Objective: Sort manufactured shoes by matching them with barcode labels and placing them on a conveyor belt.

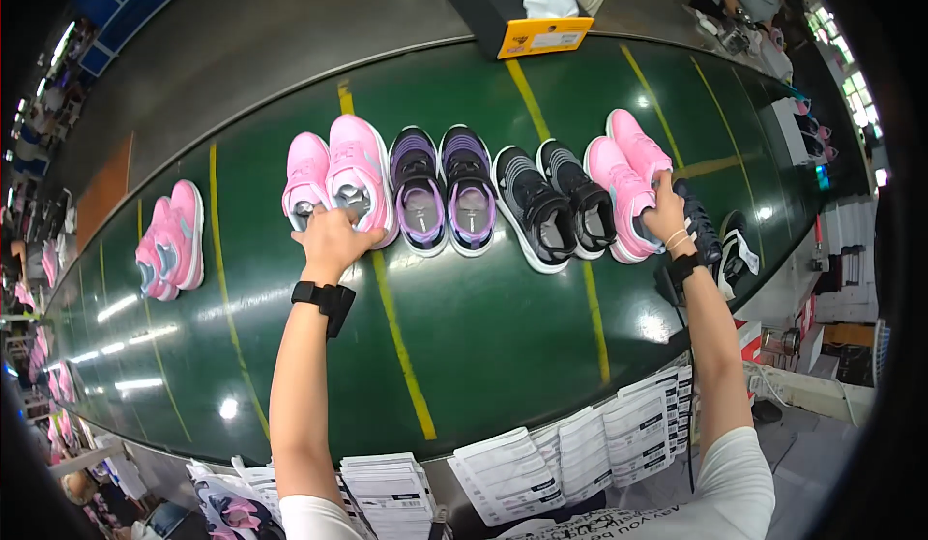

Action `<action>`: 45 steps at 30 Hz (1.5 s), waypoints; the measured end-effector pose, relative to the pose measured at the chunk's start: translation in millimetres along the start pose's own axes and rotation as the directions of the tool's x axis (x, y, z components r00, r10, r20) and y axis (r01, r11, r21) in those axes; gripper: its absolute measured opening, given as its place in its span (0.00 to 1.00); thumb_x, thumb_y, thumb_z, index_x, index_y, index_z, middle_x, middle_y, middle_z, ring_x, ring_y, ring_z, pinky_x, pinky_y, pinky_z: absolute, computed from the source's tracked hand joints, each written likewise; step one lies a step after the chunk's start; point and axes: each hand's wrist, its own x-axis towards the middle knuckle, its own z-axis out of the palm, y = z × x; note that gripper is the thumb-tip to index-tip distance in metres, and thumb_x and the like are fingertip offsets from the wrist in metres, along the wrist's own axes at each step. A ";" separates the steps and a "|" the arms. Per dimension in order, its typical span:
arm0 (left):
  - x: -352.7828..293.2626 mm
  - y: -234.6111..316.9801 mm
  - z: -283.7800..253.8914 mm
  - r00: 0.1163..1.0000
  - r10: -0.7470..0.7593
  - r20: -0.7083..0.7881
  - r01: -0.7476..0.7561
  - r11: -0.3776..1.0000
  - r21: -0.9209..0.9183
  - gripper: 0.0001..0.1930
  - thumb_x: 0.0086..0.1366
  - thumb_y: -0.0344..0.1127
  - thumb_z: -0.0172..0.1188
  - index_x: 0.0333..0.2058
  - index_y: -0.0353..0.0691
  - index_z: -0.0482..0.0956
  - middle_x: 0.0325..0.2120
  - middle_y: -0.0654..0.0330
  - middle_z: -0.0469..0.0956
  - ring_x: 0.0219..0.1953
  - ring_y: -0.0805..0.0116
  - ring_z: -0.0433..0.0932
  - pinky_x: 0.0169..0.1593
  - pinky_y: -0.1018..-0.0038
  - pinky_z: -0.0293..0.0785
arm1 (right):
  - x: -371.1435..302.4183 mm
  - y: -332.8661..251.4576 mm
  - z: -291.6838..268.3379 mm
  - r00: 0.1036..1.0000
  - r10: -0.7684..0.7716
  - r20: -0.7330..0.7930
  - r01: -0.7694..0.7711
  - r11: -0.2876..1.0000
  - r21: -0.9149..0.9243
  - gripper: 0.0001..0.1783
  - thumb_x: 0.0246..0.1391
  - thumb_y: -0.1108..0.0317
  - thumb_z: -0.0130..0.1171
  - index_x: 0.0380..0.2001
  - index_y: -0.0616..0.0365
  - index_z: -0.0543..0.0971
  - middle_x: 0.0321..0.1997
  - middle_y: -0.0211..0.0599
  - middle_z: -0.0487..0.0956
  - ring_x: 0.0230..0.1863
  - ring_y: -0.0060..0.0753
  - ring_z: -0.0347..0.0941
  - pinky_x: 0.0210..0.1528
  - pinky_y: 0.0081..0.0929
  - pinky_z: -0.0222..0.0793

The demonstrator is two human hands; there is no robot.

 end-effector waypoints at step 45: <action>-227.4 62.4 58.7 0.924 0.365 0.118 -0.125 0.578 -0.806 0.06 0.53 0.32 0.71 0.28 0.36 0.86 0.16 0.59 0.79 0.17 0.76 0.72 0.23 0.79 0.64 | -226.7 -188.2 23.0 0.814 -0.509 0.278 -0.131 0.305 0.943 0.11 0.55 0.68 0.60 0.25 0.65 0.75 0.19 0.31 0.69 0.23 0.18 0.59 0.26 0.23 0.63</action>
